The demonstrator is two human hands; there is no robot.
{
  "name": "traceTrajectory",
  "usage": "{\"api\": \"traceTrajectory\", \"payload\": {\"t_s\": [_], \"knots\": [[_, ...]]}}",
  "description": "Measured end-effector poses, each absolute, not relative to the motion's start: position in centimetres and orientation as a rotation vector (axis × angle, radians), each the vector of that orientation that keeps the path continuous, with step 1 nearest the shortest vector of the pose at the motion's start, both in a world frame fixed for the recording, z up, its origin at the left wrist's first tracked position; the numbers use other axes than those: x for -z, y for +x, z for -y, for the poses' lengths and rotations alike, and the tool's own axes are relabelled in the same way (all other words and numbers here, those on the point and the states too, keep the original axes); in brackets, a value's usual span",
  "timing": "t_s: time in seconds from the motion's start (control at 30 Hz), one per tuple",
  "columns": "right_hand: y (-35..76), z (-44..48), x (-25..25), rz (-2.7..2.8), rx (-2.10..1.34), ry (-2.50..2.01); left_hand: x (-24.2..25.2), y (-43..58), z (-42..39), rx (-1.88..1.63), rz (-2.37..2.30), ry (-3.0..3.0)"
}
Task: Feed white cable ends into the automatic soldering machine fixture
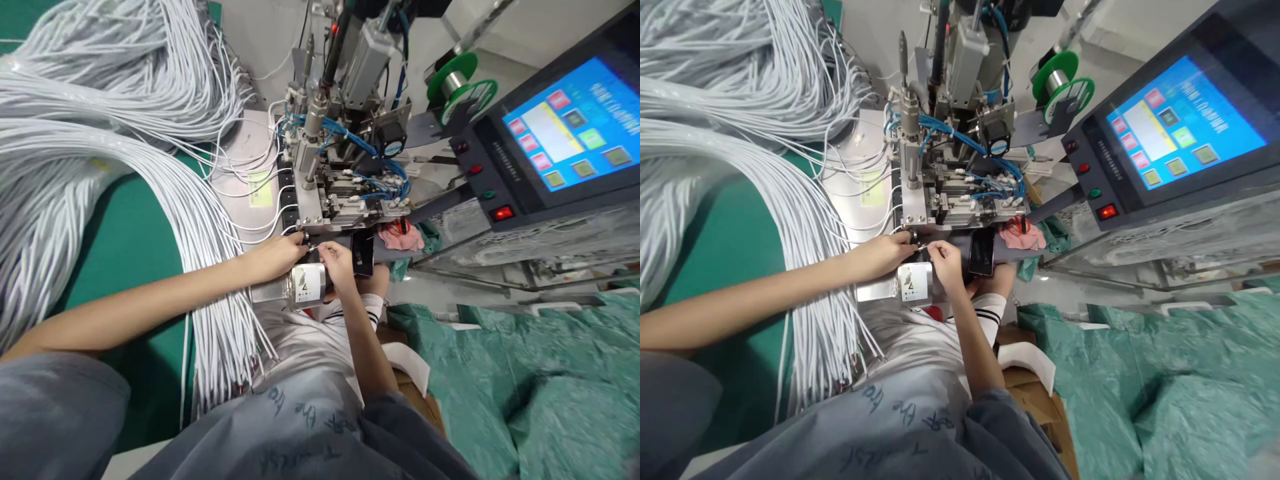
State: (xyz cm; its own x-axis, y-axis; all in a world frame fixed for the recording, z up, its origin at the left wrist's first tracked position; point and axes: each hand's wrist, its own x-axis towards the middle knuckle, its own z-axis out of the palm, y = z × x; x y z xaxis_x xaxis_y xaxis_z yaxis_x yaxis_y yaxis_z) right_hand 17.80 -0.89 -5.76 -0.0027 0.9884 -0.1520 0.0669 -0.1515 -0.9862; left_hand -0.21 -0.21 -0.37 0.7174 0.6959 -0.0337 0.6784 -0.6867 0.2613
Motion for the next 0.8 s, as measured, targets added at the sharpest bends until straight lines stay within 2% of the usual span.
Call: {"api": "traceTrajectory", "payload": {"t_s": [0.8], "knots": [[17.8,-0.3,6.4,1.259,-1.438,-1.366,-0.3,0.1,0.7,0.015,-1.15,2.869]]}}
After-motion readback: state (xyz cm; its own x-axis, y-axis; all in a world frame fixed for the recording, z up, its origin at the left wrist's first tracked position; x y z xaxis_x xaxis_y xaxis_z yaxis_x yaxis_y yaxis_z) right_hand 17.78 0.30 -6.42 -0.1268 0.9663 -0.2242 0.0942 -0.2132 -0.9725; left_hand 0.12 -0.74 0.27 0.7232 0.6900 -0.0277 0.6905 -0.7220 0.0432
